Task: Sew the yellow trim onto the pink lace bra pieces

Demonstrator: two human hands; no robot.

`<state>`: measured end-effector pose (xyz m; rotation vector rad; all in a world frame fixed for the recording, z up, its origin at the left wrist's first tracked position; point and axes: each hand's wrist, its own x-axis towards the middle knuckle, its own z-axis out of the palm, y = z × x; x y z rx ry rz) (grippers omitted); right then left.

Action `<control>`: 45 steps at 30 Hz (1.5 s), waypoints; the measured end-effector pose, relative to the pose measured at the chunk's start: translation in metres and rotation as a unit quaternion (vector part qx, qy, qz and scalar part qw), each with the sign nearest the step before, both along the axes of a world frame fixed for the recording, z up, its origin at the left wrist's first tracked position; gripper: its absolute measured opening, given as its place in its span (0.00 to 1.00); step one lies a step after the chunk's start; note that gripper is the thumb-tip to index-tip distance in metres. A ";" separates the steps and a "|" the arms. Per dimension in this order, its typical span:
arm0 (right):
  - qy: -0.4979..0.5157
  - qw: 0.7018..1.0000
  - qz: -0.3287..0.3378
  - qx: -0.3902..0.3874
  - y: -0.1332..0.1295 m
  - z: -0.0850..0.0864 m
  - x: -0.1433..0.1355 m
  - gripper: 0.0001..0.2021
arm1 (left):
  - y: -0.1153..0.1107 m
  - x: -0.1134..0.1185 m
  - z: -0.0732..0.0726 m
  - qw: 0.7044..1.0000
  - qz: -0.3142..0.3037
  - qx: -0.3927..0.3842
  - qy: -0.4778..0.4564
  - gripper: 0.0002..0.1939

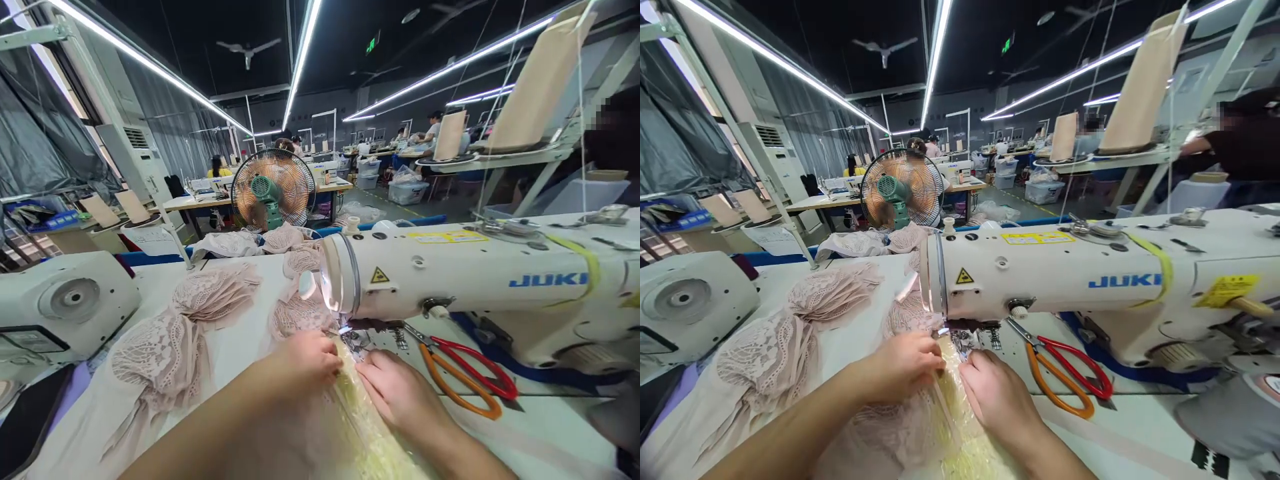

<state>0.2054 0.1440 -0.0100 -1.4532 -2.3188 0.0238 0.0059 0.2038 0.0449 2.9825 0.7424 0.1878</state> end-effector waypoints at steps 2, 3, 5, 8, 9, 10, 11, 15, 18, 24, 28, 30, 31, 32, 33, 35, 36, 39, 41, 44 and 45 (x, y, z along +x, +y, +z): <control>0.023 1.000 -0.002 -0.001 0.002 -0.002 0.000 0.18 | -0.006 0.002 -0.001 0.994 0.008 -0.112 -0.005 0.04; 0.039 0.999 0.001 -0.002 0.002 -0.004 0.000 0.19 | -0.006 0.002 -0.002 0.986 0.028 -0.161 -0.023 0.04; 0.094 0.996 -0.001 -0.005 0.003 -0.006 0.001 0.19 | 0.000 0.002 -0.005 0.970 0.080 -0.214 -0.077 0.04; 0.206 0.976 0.027 -0.061 0.000 -0.002 0.002 0.23 | 0.011 0.001 -0.009 0.952 0.149 -0.222 -0.149 0.04; 0.237 0.964 0.067 -0.100 -0.003 0.001 0.001 0.26 | 0.014 0.000 -0.010 0.944 0.175 -0.219 -0.173 0.05; 0.260 0.947 0.119 -0.144 -0.007 0.004 -0.001 0.29 | 0.016 0.001 -0.011 0.937 0.198 -0.214 -0.193 0.05; 0.273 0.931 0.167 -0.178 -0.011 0.009 -0.004 0.29 | 0.018 0.001 -0.013 0.931 0.217 -0.206 -0.208 0.06; 0.261 0.924 0.185 -0.209 -0.018 0.020 -0.015 0.08 | 0.021 0.002 -0.022 0.923 0.270 -0.160 -0.221 0.08; 0.231 0.949 0.059 -0.204 -0.012 0.017 -0.015 0.10 | 0.019 -0.001 -0.027 0.934 0.285 -0.129 -0.175 0.07; 0.192 0.952 -0.007 -0.236 -0.004 0.011 -0.004 0.06 | -0.002 0.003 -0.019 0.965 0.244 -0.030 0.094 0.30; 0.175 0.954 0.013 -0.245 -0.007 0.014 -0.002 0.15 | -0.013 0.013 -0.010 0.946 0.221 0.014 0.235 0.29; 0.145 0.958 0.013 -0.247 -0.007 0.014 -0.003 0.18 | -0.014 0.015 -0.009 0.943 0.222 0.004 0.248 0.28; 0.127 0.961 0.010 -0.247 -0.007 0.015 -0.003 0.18 | -0.014 0.015 -0.009 0.942 0.222 -0.003 0.252 0.29; 0.111 0.963 0.007 -0.247 -0.007 0.015 -0.003 0.19 | -0.013 0.015 -0.009 0.941 0.221 -0.010 0.255 0.30; 0.097 0.964 0.006 -0.246 -0.007 0.015 -0.004 0.19 | -0.013 0.015 -0.009 0.941 0.221 -0.015 0.257 0.31; 0.075 0.966 0.002 -0.246 -0.008 0.016 -0.003 0.19 | -0.014 0.014 -0.008 0.943 0.213 -0.024 0.253 0.32; 0.068 0.966 0.000 -0.249 -0.008 0.017 -0.003 0.19 | -0.015 0.014 -0.007 0.946 0.207 -0.028 0.248 0.32; 0.058 0.964 -0.002 -0.261 -0.010 0.018 -0.003 0.20 | -0.016 0.015 -0.002 0.953 0.189 -0.041 0.232 0.31; 0.057 0.963 -0.004 -0.262 -0.010 0.017 -0.003 0.22 | -0.016 0.017 0.002 0.953 0.186 -0.053 0.233 0.31; 0.049 0.968 -0.010 -0.248 -0.010 0.017 -0.004 0.22 | -0.017 0.020 0.007 0.947 0.190 -0.070 0.250 0.33; 0.047 0.969 -0.009 -0.244 -0.010 0.018 -0.005 0.22 | -0.017 0.020 0.007 0.945 0.192 -0.071 0.254 0.33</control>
